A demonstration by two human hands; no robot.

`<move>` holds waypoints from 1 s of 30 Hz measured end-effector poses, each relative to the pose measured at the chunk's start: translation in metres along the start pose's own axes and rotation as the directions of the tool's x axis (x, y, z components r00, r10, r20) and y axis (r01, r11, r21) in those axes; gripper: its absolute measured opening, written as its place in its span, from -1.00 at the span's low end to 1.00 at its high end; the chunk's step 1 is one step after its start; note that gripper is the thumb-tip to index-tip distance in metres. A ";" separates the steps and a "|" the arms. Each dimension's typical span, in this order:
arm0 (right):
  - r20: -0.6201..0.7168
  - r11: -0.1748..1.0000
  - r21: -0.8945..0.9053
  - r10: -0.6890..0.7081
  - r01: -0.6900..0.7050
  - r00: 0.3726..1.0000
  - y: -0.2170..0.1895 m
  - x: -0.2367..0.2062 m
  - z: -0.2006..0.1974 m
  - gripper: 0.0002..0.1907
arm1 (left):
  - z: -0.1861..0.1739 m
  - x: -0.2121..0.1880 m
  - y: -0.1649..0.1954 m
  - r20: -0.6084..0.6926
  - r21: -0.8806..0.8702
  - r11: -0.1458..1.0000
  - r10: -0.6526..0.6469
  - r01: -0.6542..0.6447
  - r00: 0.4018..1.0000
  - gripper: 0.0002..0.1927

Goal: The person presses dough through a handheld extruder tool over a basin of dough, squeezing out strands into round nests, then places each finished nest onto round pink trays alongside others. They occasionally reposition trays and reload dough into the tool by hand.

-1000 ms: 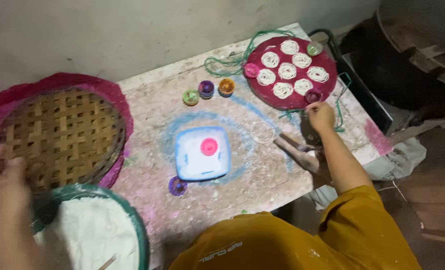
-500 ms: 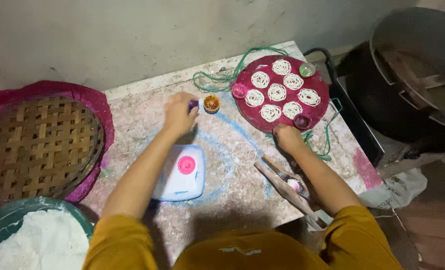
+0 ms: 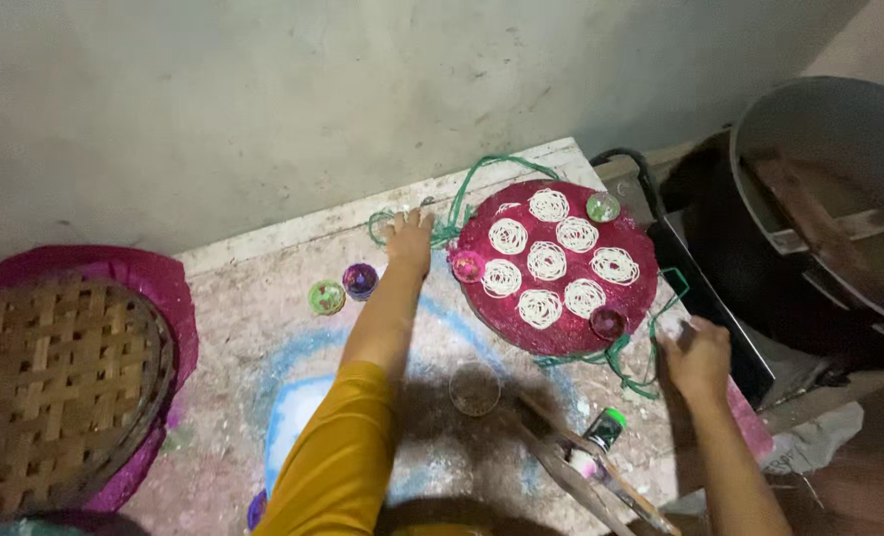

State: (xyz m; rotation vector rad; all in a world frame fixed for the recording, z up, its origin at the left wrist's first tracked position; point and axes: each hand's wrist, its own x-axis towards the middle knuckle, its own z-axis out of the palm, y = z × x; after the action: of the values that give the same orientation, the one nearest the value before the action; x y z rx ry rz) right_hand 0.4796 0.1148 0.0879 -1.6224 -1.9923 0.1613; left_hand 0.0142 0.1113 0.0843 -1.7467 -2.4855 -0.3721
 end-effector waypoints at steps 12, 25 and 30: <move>-0.065 0.919 0.236 0.339 -0.315 0.939 0.069 -0.025 0.016 -0.82 | -0.033 0.035 -0.036 0.199 0.126 0.973 0.167 -0.194 0.966 -0.68; 0.268 0.121 0.897 0.618 -0.426 0.739 0.137 -0.091 -0.042 -0.79 | -0.116 0.006 -0.174 0.160 -0.121 0.910 -0.377 0.397 0.912 -0.57; 0.110 0.437 0.808 0.547 -0.395 0.830 0.061 -0.060 -0.005 -0.83 | -0.149 -0.124 -0.246 -0.060 0.029 0.862 -0.504 0.506 0.862 -0.39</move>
State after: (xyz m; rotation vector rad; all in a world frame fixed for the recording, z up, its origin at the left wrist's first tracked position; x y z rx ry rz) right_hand 0.5411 0.0739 0.0454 -1.4098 -0.9623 0.9763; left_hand -0.1834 -0.1171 0.1663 -1.0218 -2.8600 -0.3804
